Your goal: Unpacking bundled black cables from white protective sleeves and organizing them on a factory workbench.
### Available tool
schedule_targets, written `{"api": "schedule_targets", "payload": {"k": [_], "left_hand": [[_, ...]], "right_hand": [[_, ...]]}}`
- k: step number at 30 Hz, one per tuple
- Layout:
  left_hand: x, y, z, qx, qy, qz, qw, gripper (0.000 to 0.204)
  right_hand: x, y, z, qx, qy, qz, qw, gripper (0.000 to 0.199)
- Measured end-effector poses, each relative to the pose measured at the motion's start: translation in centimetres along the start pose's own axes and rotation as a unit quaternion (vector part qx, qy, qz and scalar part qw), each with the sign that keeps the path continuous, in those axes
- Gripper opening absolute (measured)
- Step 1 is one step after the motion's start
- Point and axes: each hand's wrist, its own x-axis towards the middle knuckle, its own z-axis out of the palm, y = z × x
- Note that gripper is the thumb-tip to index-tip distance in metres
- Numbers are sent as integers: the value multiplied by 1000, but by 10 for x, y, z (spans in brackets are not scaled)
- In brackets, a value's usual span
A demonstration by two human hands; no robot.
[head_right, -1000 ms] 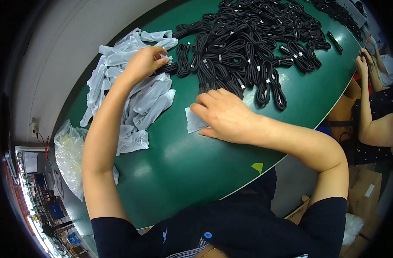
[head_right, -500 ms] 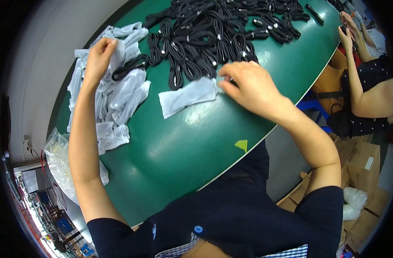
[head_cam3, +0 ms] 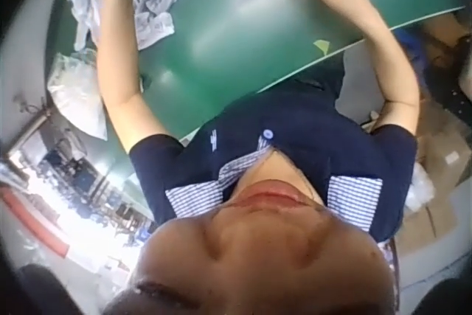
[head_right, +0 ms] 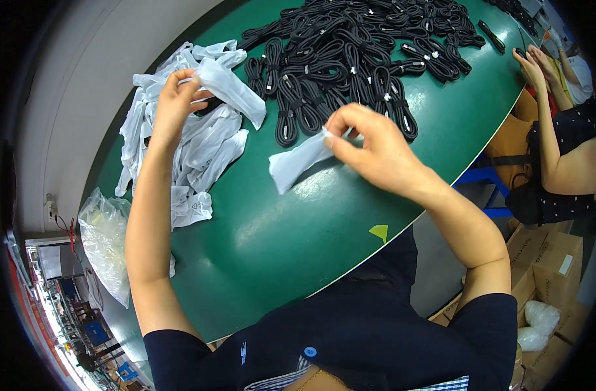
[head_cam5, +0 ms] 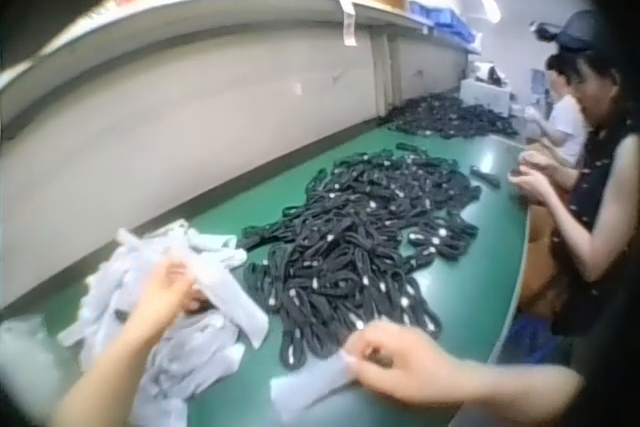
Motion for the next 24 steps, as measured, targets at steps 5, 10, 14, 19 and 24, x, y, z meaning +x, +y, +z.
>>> {"api": "schedule_targets", "payload": {"k": [5,10,14,19,24], "left_hand": [[-27,4,24,382,9,383,841,36],[-37,-10,51,484,-157,399,763,31],[-33,-10,40,406,-157,395,809,11],[-14,24,38,118,-32,262,957,18],[0,74,48,-119,5,238,964,24]], "right_hand": [[19,-6,-9,15,17,1,1000,10],[56,-27,-24,-26,43,-22,998,15],[93,-23,-36,-50,64,-75,994,19],[143,9,-46,46,34,54,997,19],[165,-2,-51,117,23,114,986,21]]}}
